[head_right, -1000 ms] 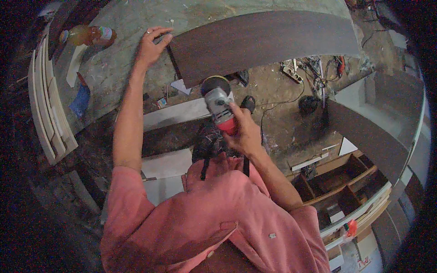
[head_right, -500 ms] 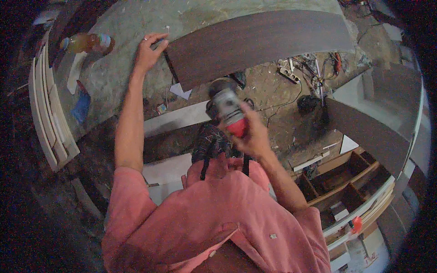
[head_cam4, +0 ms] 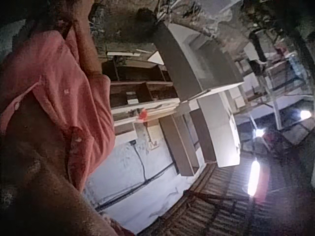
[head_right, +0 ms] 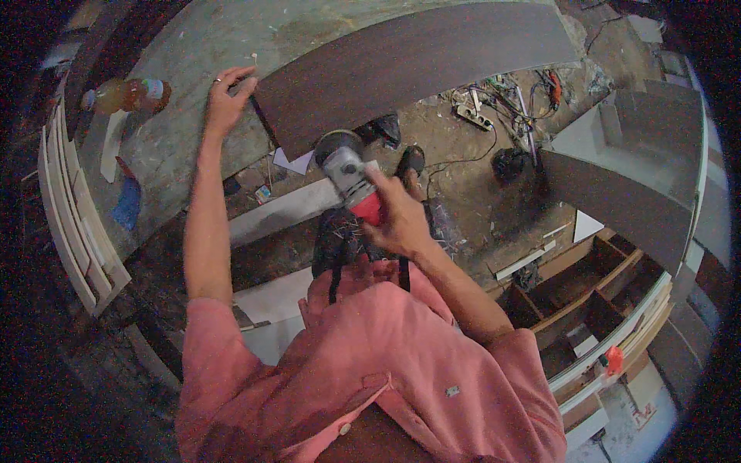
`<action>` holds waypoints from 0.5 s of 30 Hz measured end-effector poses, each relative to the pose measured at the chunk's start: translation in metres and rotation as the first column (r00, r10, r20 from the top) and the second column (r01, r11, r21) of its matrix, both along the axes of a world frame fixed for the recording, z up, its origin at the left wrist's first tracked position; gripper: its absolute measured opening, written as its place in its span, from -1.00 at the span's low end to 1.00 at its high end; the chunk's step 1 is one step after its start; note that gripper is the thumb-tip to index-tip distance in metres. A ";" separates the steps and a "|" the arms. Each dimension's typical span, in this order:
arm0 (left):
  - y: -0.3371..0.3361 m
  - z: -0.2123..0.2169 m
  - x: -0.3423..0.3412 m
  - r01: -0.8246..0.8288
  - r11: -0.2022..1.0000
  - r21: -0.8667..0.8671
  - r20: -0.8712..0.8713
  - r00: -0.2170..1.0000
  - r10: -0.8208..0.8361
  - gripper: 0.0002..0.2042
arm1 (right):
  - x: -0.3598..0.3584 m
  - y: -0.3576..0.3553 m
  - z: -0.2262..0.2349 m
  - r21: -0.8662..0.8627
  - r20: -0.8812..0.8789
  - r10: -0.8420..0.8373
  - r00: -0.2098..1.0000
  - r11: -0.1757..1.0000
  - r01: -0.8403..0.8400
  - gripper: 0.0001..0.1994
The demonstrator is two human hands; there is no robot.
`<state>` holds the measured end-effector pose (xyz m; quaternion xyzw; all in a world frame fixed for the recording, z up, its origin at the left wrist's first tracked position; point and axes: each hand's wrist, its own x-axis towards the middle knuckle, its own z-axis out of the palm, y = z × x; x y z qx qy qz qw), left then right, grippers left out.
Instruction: The person sands the edge of a dark wood panel using a power sander, then uses a sanding block to sand a white wood panel by hand, and applies liquid from a bottle to the edge of the white panel.
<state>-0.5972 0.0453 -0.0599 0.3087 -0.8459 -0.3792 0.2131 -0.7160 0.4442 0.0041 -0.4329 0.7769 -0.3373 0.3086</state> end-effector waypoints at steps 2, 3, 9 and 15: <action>0.000 -0.001 0.000 -0.007 1.000 -0.007 0.012 1.000 0.007 -0.70 | -0.018 0.005 0.001 -0.042 0.029 -0.090 0.996 0.995 0.091 -0.02; 0.001 0.001 0.000 -0.016 1.000 -0.005 0.025 1.000 0.016 -0.71 | -0.031 0.013 -0.002 -0.025 0.080 -0.097 0.992 0.995 0.099 -0.06; -0.002 0.002 0.003 -0.018 1.000 -0.018 0.031 0.999 0.018 -0.69 | -0.113 0.041 -0.002 -0.109 0.136 -0.342 0.930 0.928 0.357 0.00; 0.003 0.022 -0.011 -0.023 0.999 0.042 0.147 0.989 0.017 -0.67 | -0.144 0.057 0.020 -0.128 -0.037 -0.387 0.921 0.916 0.380 0.01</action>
